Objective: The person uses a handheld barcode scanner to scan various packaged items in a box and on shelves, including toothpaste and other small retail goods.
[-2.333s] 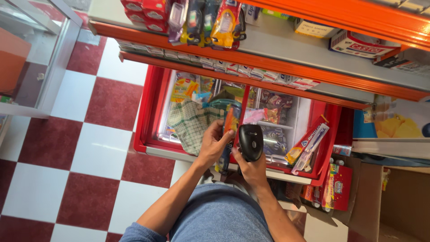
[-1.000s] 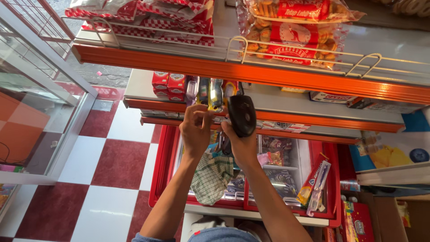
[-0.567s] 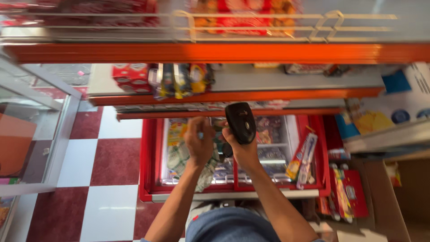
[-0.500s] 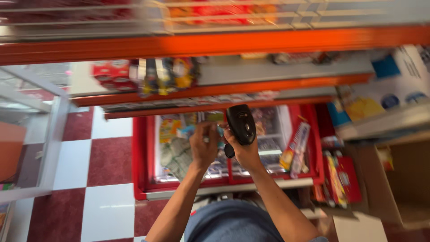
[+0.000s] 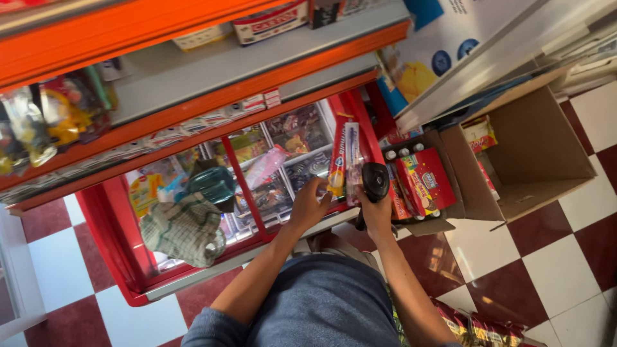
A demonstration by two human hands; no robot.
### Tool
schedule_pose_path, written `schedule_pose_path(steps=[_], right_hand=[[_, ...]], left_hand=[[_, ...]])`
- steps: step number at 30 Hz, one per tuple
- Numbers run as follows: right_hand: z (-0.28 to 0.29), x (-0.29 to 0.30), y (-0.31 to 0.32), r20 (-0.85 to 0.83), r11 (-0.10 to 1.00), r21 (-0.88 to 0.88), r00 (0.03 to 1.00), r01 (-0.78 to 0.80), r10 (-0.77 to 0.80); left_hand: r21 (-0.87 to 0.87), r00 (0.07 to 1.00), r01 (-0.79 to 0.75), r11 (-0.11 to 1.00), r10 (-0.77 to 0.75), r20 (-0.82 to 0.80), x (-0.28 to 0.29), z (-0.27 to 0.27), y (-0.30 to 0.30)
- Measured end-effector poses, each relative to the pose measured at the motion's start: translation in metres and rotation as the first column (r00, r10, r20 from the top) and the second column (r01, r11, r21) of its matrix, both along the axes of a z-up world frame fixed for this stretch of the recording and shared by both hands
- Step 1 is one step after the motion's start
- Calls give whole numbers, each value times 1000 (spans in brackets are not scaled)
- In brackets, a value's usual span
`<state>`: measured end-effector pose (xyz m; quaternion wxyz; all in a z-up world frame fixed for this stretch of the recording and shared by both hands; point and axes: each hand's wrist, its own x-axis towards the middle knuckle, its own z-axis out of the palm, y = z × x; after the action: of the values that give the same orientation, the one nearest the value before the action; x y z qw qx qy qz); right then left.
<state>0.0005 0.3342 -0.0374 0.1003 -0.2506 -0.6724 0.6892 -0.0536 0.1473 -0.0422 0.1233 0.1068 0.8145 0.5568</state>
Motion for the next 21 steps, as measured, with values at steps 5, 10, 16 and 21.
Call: schedule_pose_path(steps=[5,10,16,21], right_hand=[[-14,6,25,28,993,-114,998,-44,47],[-31,-6,40,87,978,-114,979,-173,183],[-45,-29,42,95,939,-119,938,-323,334],[-45,-51,30,104,873,-271,889,-405,445]], left_hand=[[-261,989,-127,957,103,-105,-16,-7,43],[-352,983,-182,918,173,-57,-19,-18,66],[-230,987,-158,960,164,7,-13,-59,51],[-146,940,-181,973,215,266,15,-61,16]])
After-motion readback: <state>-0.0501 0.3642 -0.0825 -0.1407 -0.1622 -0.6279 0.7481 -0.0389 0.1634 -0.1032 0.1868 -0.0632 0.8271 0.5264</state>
